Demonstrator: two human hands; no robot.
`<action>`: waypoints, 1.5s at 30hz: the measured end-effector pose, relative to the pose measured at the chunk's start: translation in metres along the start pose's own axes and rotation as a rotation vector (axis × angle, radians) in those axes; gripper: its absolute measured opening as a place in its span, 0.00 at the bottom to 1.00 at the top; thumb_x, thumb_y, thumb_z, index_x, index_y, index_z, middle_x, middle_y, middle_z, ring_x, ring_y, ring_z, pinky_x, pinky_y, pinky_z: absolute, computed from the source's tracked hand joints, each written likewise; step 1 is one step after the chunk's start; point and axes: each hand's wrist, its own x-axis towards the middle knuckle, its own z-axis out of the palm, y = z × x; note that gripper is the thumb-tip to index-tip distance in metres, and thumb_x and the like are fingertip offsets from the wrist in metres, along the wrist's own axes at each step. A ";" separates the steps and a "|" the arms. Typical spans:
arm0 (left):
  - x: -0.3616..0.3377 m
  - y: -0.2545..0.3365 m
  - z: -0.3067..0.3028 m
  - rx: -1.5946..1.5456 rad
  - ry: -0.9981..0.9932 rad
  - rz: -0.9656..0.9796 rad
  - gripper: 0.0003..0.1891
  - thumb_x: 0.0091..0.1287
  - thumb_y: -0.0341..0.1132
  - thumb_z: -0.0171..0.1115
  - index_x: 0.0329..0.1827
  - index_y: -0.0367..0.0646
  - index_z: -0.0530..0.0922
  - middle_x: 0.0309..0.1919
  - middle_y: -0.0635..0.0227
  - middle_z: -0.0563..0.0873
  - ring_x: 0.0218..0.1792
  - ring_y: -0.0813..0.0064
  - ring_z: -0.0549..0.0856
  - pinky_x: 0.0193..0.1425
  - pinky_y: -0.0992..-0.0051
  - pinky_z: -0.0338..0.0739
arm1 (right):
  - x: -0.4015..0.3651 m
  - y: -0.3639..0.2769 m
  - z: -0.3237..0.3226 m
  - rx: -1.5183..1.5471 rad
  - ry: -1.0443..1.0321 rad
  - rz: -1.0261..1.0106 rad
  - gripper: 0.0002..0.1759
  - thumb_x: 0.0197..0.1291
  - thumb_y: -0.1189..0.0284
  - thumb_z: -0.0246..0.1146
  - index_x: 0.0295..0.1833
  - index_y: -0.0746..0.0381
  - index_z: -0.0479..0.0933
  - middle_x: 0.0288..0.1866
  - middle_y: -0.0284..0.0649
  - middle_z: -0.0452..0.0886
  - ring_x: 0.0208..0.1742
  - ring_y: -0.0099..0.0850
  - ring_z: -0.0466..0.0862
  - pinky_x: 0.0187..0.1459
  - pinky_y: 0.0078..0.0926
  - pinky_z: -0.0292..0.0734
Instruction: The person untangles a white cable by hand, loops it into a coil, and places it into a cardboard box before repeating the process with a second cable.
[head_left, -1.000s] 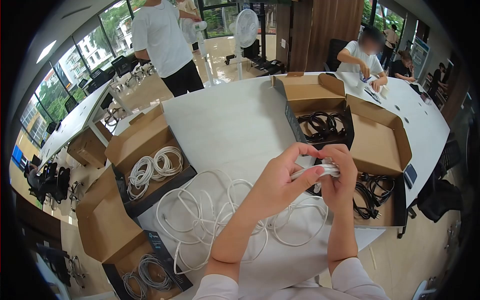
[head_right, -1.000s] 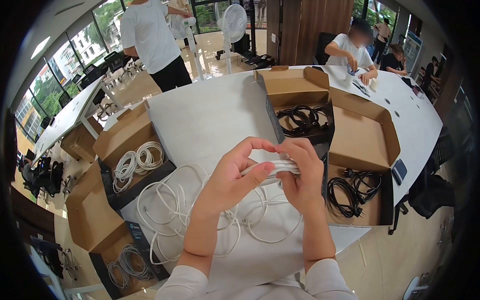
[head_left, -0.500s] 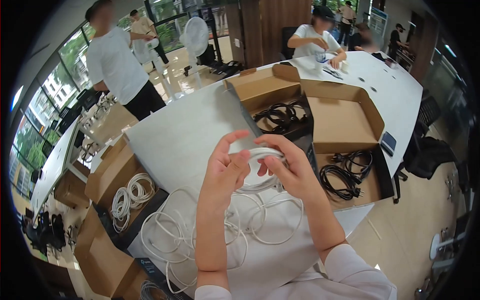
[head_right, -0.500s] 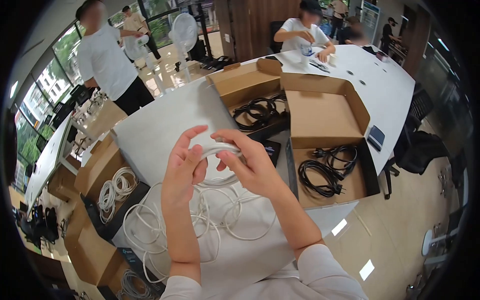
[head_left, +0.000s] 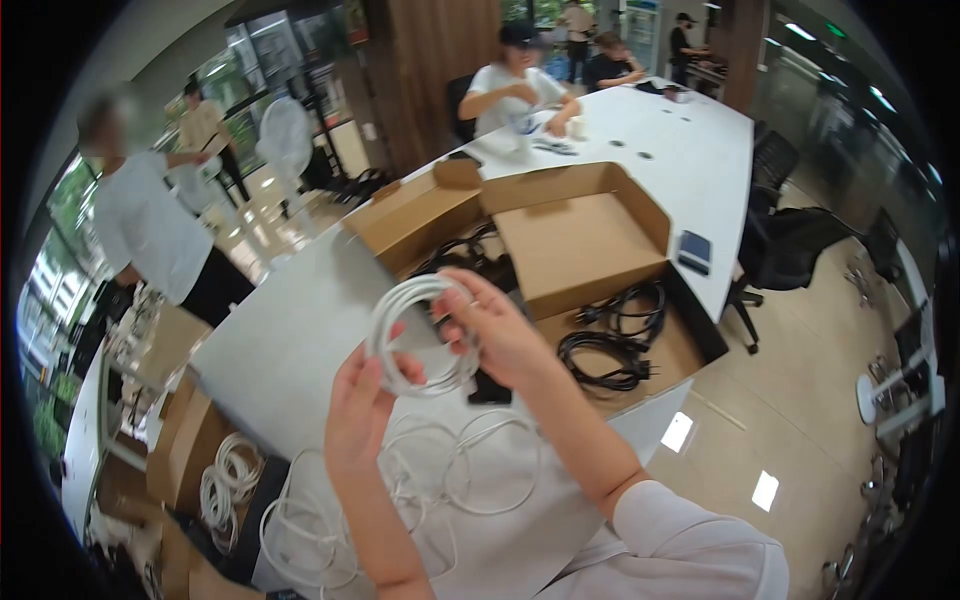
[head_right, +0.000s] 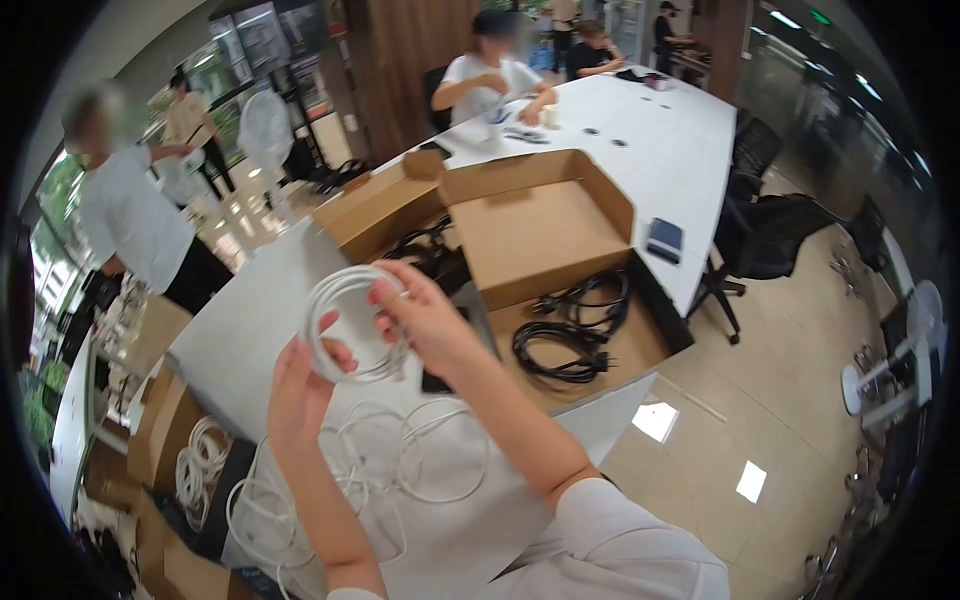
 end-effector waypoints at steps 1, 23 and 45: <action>-0.002 -0.001 0.002 -0.033 -0.019 0.004 0.26 0.74 0.47 0.51 0.64 0.32 0.69 0.35 0.62 0.83 0.37 0.71 0.82 0.49 0.71 0.76 | -0.002 -0.001 0.004 -0.003 -0.009 -0.009 0.19 0.69 0.65 0.59 0.62 0.55 0.68 0.39 0.29 0.77 0.29 0.16 0.75 0.26 0.14 0.68; 0.014 -0.018 0.028 0.119 0.376 0.271 0.31 0.76 0.58 0.36 0.57 0.37 0.72 0.37 0.65 0.80 0.38 0.74 0.78 0.54 0.71 0.70 | -0.038 -0.026 0.038 -0.226 0.110 -0.386 0.15 0.69 0.72 0.57 0.58 0.60 0.67 0.41 0.30 0.75 0.27 0.14 0.70 0.27 0.12 0.66; -0.114 0.054 -0.026 -0.378 0.539 0.094 0.23 0.71 0.49 0.48 0.59 0.41 0.72 0.48 0.61 0.81 0.48 0.66 0.80 0.57 0.65 0.72 | -0.030 0.001 0.048 0.439 -0.201 0.255 0.07 0.71 0.66 0.54 0.46 0.57 0.72 0.34 0.30 0.75 0.28 0.22 0.72 0.32 0.25 0.69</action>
